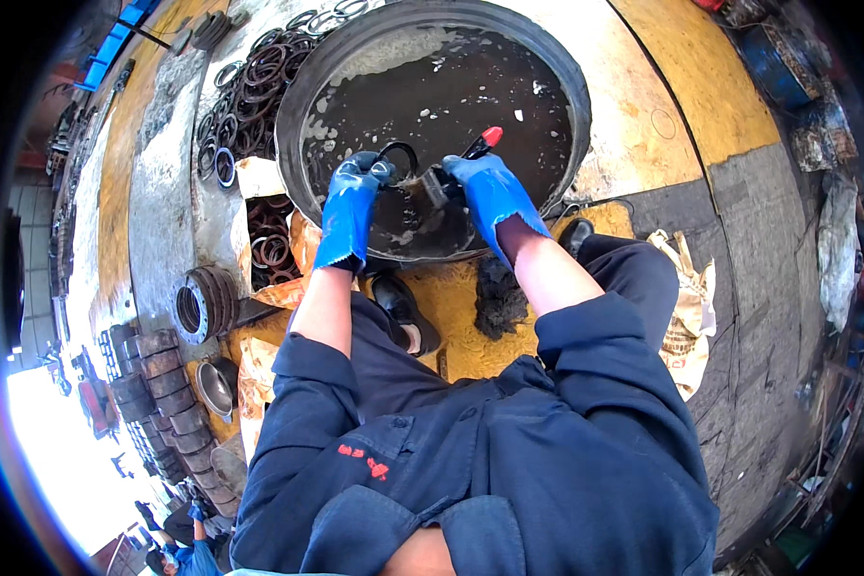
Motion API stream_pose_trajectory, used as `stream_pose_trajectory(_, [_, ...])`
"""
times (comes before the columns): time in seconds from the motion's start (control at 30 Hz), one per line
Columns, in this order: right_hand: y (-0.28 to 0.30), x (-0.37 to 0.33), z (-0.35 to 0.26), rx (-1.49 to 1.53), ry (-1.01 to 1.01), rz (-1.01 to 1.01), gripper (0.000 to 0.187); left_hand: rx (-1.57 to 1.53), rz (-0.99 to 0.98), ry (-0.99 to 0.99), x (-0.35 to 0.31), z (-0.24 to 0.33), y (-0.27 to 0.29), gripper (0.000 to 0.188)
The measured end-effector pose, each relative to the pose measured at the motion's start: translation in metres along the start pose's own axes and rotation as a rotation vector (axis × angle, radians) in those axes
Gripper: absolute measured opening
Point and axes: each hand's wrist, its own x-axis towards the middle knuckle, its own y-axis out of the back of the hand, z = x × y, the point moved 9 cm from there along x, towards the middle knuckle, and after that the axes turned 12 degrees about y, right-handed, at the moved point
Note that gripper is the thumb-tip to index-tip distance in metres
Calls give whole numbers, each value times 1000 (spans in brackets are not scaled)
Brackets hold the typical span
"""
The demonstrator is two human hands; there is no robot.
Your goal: The person uses a red-handled scraper to clean dark metal rings over a large black basin filled with liquid. They repeatedly pick up a ring, scrape its surface to remove residue, and place it into a nearby sack. The process is continuous and repetitive throughout the clip.
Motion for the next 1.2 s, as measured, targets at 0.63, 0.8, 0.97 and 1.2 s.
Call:
stream_pose_trajectory(0.63, [-13, 30, -39, -461, 650, -39, 28, -192, -186, 5, -11, 20, -15, 23])
stream_pose_trajectory(0.8, [-7, 52, -8, -509, 226, -110, 37, 15, -105, -31, -14, 29, -16, 26])
stream_pose_trajectory(0.97, [4, 41, 28, -93, -141, 69, 38, -1, -89, -165, -9, 31, -17, 32])
stream_pose_trajectory(1.2, [15, 35, 11, -394, 101, -50, 45, -518, -246, 5, -13, 25, -17, 26])
